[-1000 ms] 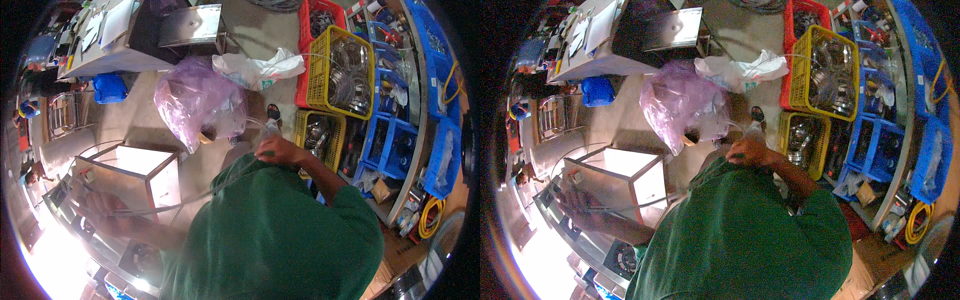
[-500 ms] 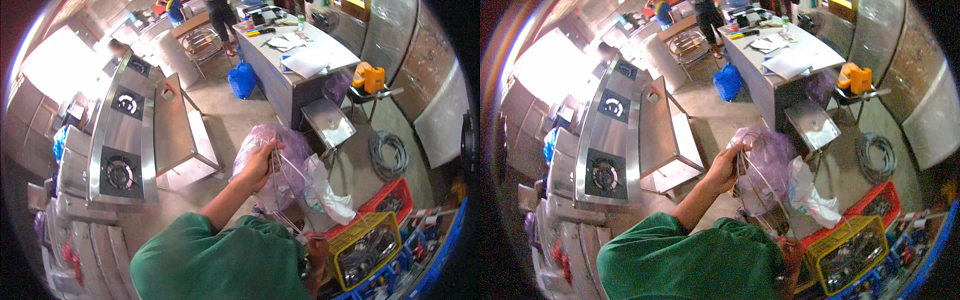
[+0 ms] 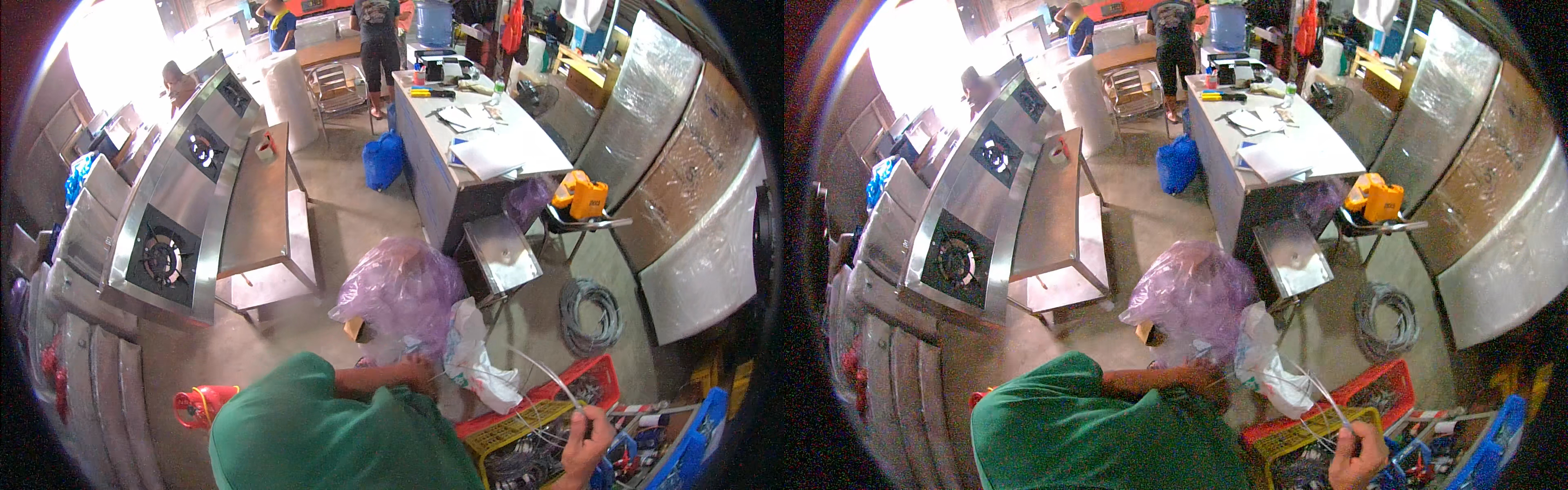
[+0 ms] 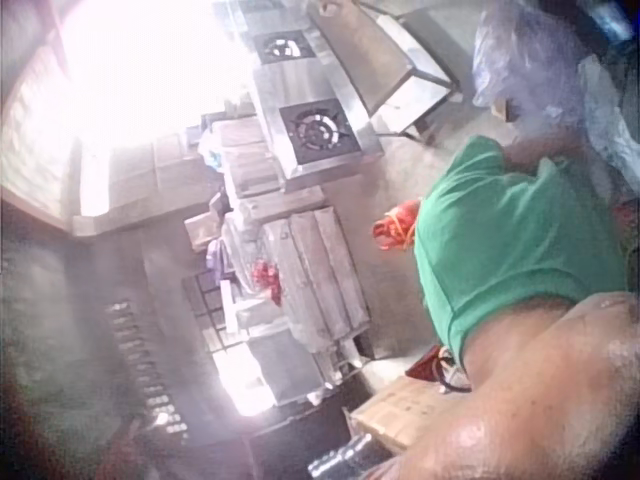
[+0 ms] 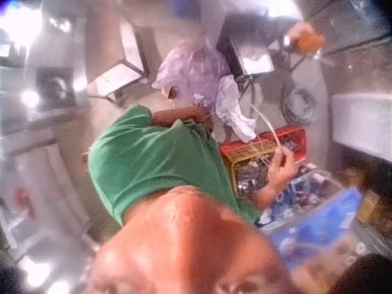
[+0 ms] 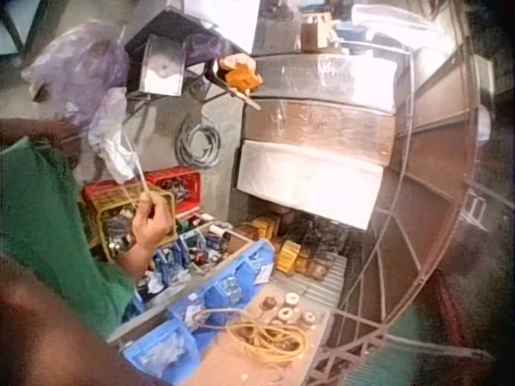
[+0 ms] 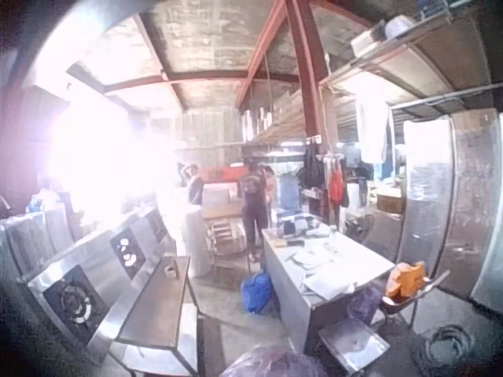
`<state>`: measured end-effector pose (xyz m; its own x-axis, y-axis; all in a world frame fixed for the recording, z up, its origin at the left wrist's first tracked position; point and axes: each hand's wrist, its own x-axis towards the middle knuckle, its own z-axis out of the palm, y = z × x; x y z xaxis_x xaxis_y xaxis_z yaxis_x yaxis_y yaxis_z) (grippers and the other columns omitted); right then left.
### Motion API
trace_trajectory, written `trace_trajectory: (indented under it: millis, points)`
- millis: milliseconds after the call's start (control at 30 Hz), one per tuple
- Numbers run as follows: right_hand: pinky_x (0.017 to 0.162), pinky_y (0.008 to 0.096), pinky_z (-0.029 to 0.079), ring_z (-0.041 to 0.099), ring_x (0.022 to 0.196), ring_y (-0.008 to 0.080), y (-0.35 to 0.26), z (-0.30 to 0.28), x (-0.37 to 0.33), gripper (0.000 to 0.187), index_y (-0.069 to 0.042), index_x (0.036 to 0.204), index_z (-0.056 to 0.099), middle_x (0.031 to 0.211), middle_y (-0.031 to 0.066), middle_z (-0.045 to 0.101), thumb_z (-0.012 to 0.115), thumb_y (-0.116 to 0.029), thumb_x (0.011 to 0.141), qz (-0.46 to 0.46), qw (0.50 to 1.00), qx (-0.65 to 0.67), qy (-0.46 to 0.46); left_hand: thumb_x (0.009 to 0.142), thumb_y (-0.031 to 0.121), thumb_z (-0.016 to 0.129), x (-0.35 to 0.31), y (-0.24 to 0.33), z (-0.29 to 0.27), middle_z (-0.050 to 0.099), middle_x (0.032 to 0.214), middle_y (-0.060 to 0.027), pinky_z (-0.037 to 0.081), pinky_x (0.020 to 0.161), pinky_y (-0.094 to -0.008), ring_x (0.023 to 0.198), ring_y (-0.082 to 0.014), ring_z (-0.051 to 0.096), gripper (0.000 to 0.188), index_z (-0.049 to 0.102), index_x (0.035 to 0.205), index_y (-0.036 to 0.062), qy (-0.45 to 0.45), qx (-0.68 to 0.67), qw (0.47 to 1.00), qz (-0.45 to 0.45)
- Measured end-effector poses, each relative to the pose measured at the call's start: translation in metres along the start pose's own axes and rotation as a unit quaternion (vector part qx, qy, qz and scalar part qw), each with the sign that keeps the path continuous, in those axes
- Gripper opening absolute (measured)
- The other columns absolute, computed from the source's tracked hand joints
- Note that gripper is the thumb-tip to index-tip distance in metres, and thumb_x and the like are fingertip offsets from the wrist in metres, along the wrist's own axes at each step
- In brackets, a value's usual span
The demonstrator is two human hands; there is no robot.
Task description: The person repeatedly coils a flexible metal cable into loops and secures them with a twist tie. They handle the cable and ties by hand, placing the finished coils into a yellow basket.
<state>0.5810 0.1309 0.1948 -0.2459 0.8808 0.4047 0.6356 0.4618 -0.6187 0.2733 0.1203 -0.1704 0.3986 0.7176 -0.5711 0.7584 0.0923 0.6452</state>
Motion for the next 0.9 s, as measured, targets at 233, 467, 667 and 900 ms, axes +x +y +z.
trace_trajectory:
  millis: [233,467,667,900]
  points:
    - [0.052,0.0388,0.037,0.053,0.055,0.0238,-0.070,-0.010,0.084,0.015,-0.006,0.086,0.061,0.066,0.0062,0.054,0.069,-0.019,0.085,-0.260,0.940,-0.111,-0.189,0.074,0.072,0.068,-0.076,0.082,-0.101,0.031,0.154,-0.0224,0.020,0.117,-0.0482,0.141,-0.0362,0.029,0.122,0.013,0.152,-0.0040,0.308,-0.224,0.828,0.412]
    - [0.063,0.0435,0.042,0.058,0.070,0.0345,-0.096,-0.031,0.168,0.020,-0.004,0.088,0.061,0.079,0.0136,0.059,0.065,-0.024,0.090,-0.316,0.926,-0.206,-0.004,0.098,0.026,0.060,-0.153,0.117,-0.149,0.061,0.089,-0.0053,0.047,0.081,-0.0351,0.086,-0.0147,0.055,0.027,0.058,0.100,-0.0014,-0.032,-0.296,0.879,0.371]
    - [0.092,0.0456,0.046,0.060,0.106,0.0375,-0.028,-0.115,0.186,0.032,0.000,0.104,0.064,0.110,0.0182,0.065,0.054,-0.030,0.099,-0.225,0.884,-0.397,0.099,0.100,0.038,0.054,-0.225,-0.008,-0.183,0.059,0.080,-0.0167,0.045,0.071,-0.0403,0.075,-0.0226,0.055,0.038,0.059,0.094,-0.0001,0.309,-0.212,0.922,0.097]
    - [0.079,0.0365,0.045,0.055,0.079,0.0242,0.055,-0.057,0.182,0.026,0.005,0.094,0.059,0.082,0.0119,0.060,0.063,-0.021,0.093,0.027,0.976,-0.193,-0.099,0.092,0.031,0.065,-0.299,-0.066,-0.205,0.056,0.068,-0.0138,0.048,0.060,-0.0428,0.065,-0.0339,0.060,0.031,0.061,0.080,0.0024,0.542,0.052,0.836,0.073]
